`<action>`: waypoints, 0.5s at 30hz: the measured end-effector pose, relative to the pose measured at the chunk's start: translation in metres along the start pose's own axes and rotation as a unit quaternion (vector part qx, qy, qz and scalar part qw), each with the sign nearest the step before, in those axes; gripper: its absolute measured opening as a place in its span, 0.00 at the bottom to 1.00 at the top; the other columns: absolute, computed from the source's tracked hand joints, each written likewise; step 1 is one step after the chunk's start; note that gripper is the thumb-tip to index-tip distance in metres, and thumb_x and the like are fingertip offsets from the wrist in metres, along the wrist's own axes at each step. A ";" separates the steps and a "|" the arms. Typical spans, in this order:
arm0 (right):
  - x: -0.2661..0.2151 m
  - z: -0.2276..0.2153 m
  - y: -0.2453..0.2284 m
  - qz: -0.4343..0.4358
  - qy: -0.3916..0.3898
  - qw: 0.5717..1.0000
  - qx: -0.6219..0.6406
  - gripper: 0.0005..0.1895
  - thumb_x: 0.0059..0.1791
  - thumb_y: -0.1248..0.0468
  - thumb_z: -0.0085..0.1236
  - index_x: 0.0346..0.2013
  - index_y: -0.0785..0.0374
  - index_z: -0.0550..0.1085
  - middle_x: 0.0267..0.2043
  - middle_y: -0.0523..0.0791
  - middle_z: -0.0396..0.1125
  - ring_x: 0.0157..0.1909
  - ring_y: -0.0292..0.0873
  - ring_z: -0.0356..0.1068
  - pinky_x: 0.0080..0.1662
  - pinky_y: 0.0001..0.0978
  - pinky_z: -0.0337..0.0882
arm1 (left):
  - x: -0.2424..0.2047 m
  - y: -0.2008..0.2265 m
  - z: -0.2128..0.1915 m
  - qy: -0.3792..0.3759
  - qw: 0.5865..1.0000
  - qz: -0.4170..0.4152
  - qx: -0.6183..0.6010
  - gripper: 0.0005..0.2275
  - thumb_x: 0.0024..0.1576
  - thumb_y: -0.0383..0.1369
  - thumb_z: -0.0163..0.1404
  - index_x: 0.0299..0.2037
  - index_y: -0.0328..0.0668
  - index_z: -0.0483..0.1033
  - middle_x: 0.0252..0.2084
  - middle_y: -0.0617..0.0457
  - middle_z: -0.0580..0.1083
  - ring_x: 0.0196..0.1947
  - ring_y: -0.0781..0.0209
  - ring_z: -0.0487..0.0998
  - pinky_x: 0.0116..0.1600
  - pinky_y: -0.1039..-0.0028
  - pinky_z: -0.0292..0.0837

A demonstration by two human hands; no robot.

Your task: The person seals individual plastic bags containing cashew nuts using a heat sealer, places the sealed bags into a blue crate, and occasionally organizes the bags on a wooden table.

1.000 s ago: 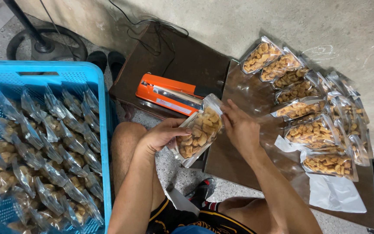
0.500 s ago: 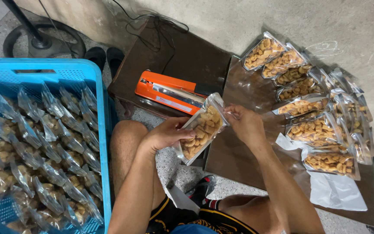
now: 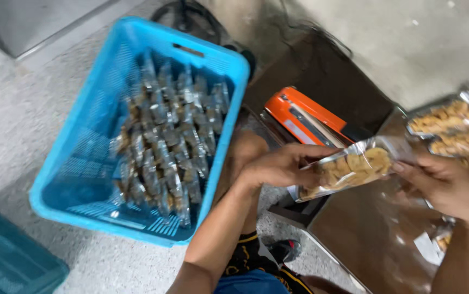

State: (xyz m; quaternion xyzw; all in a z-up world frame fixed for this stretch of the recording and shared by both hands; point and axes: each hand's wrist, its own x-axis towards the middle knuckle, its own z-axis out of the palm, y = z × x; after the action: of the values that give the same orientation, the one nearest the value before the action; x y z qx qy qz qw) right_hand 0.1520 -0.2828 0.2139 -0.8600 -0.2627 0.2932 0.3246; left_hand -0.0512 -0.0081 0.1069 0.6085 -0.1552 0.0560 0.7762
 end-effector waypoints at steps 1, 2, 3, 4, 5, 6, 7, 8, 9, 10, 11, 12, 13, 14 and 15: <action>0.003 0.001 -0.016 -0.034 0.002 0.999 -0.027 0.17 0.55 0.71 0.52 0.57 0.70 0.79 0.48 0.58 0.77 0.41 0.47 0.75 0.39 0.39 0.80 | -0.012 0.018 0.000 0.029 0.999 0.007 0.025 0.30 0.55 0.25 0.59 0.70 0.40 0.67 0.57 0.49 0.77 0.53 0.63 0.75 0.58 0.72 0.73; 0.009 0.004 -0.037 -0.096 -0.046 0.994 -0.030 0.17 0.53 0.71 0.51 0.56 0.67 0.78 0.54 0.55 0.74 0.46 0.43 0.75 0.40 0.35 0.80 | -0.027 0.037 -0.004 0.052 0.997 0.015 0.050 0.29 0.55 0.25 0.59 0.69 0.42 0.67 0.60 0.49 0.75 0.56 0.62 0.74 0.61 0.72 0.72; 0.017 0.007 -0.064 -0.157 -0.094 0.983 -0.033 0.18 0.52 0.72 0.50 0.55 0.65 0.78 0.60 0.51 0.72 0.51 0.40 0.75 0.41 0.32 0.81 | -0.042 0.055 -0.010 0.074 0.994 0.023 0.075 0.29 0.55 0.25 0.59 0.69 0.43 0.66 0.62 0.50 0.74 0.60 0.62 0.74 0.64 0.73 0.71; 0.023 0.017 -0.092 -0.215 -0.141 0.966 -0.035 0.18 0.51 0.72 0.48 0.54 0.63 0.77 0.66 0.47 0.70 0.56 0.36 0.75 0.42 0.28 0.82 | -0.057 0.074 -0.021 0.095 0.986 0.053 0.129 0.26 0.56 0.25 0.59 0.67 0.43 0.69 0.62 0.49 0.74 0.61 0.60 0.75 0.65 0.72 0.71; 0.028 0.035 -0.119 -0.229 -0.137 0.961 -0.071 0.18 0.50 0.73 0.50 0.53 0.61 0.78 0.64 0.46 0.71 0.51 0.37 0.76 0.41 0.29 0.81 | -0.071 0.094 -0.035 0.115 0.973 0.083 0.183 0.23 0.58 0.24 0.58 0.65 0.43 0.71 0.63 0.47 0.75 0.62 0.59 0.75 0.66 0.71 0.72; 0.033 0.058 -0.145 -0.242 -0.136 0.955 -0.107 0.18 0.49 0.73 0.51 0.52 0.60 0.79 0.62 0.45 0.73 0.46 0.37 0.78 0.41 0.29 0.79 | -0.088 0.112 -0.047 0.136 0.956 0.110 0.235 0.20 0.59 0.24 0.58 0.63 0.43 0.74 0.63 0.46 0.75 0.64 0.58 0.76 0.68 0.71 0.72; 0.038 0.083 -0.169 -0.256 -0.133 0.947 -0.142 0.18 0.49 0.74 0.52 0.50 0.58 0.80 0.60 0.44 0.75 0.41 0.38 0.79 0.40 0.29 0.78 | -0.106 0.130 -0.056 0.199 0.939 0.109 0.258 0.17 0.60 0.24 0.58 0.59 0.41 0.76 0.60 0.46 0.77 0.63 0.56 0.77 0.68 0.69 0.72; 0.043 0.105 -0.193 -0.353 -0.159 0.914 -0.125 0.19 0.49 0.75 0.51 0.51 0.59 0.80 0.61 0.47 0.73 0.48 0.39 0.78 0.46 0.28 0.78 | -0.125 0.149 -0.065 0.260 0.918 0.107 0.279 0.14 0.60 0.23 0.59 0.56 0.40 0.79 0.57 0.46 0.79 0.62 0.54 0.77 0.68 0.66 0.71; 0.047 0.127 -0.214 -0.445 -0.183 0.870 -0.107 0.19 0.50 0.76 0.51 0.51 0.59 0.79 0.62 0.49 0.72 0.54 0.40 0.76 0.53 0.27 0.78 | -0.141 0.167 -0.073 0.327 0.901 0.094 0.270 0.10 0.61 0.22 0.57 0.52 0.39 0.81 0.54 0.47 0.80 0.58 0.57 0.80 0.64 0.68 0.74; 0.051 0.151 -0.230 -0.411 -0.200 0.884 -0.101 0.19 0.50 0.77 0.49 0.50 0.58 0.80 0.63 0.48 0.71 0.51 0.39 0.78 0.50 0.27 0.79 | -0.157 0.182 -0.079 0.391 0.880 0.080 0.257 0.07 0.61 0.22 0.55 0.48 0.38 0.83 0.52 0.48 0.81 0.54 0.59 0.82 0.61 0.70 0.77; 0.056 0.174 -0.244 -0.375 -0.216 0.896 -0.095 0.20 0.50 0.78 0.47 0.49 0.57 0.81 0.64 0.47 0.70 0.48 0.38 0.79 0.48 0.26 0.80 | -0.172 0.196 -0.083 0.441 0.860 0.094 0.240 0.06 0.62 0.21 0.55 0.47 0.34 0.83 0.48 0.47 0.81 0.50 0.59 0.81 0.57 0.70 0.77; 0.061 0.198 -0.256 -0.392 -0.238 0.886 -0.068 0.19 0.52 0.77 0.48 0.50 0.58 0.80 0.61 0.47 0.73 0.50 0.39 0.79 0.51 0.28 0.79 | -0.184 0.208 -0.086 0.491 0.836 0.104 0.221 0.05 0.64 0.20 0.55 0.47 0.30 0.83 0.45 0.45 0.81 0.46 0.60 0.80 0.53 0.70 0.76; 0.067 0.220 -0.266 -0.408 -0.260 0.874 -0.041 0.17 0.53 0.76 0.49 0.52 0.59 0.80 0.58 0.46 0.76 0.52 0.40 0.79 0.54 0.29 0.79 | -0.198 0.219 -0.086 0.511 0.827 0.148 0.180 0.05 0.64 0.20 0.54 0.47 0.30 0.81 0.45 0.46 0.81 0.45 0.60 0.82 0.54 0.69 0.80; 0.073 0.241 -0.273 -0.401 -0.267 0.875 -0.039 0.16 0.54 0.75 0.50 0.50 0.58 0.80 0.60 0.47 0.73 0.49 0.41 0.78 0.52 0.29 0.79 | -0.211 0.228 -0.085 0.530 0.815 0.189 0.138 0.05 0.64 0.21 0.53 0.48 0.29 0.80 0.45 0.46 0.81 0.44 0.60 0.84 0.55 0.68 0.85; 0.079 0.264 -0.280 -0.394 -0.275 0.876 -0.038 0.15 0.54 0.73 0.51 0.49 0.58 0.81 0.63 0.47 0.71 0.46 0.42 0.77 0.50 0.29 0.79 | -0.222 0.236 -0.085 0.537 0.805 0.202 0.152 0.04 0.67 0.21 0.53 0.48 0.28 0.80 0.45 0.45 0.81 0.43 0.61 0.84 0.53 0.69 0.85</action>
State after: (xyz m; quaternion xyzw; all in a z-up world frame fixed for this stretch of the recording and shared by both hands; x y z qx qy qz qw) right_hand -0.0446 0.0569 0.2237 -0.5817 -0.6695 0.3552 0.2953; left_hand -0.3120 0.1558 0.2388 0.5465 0.1772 0.5525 0.6039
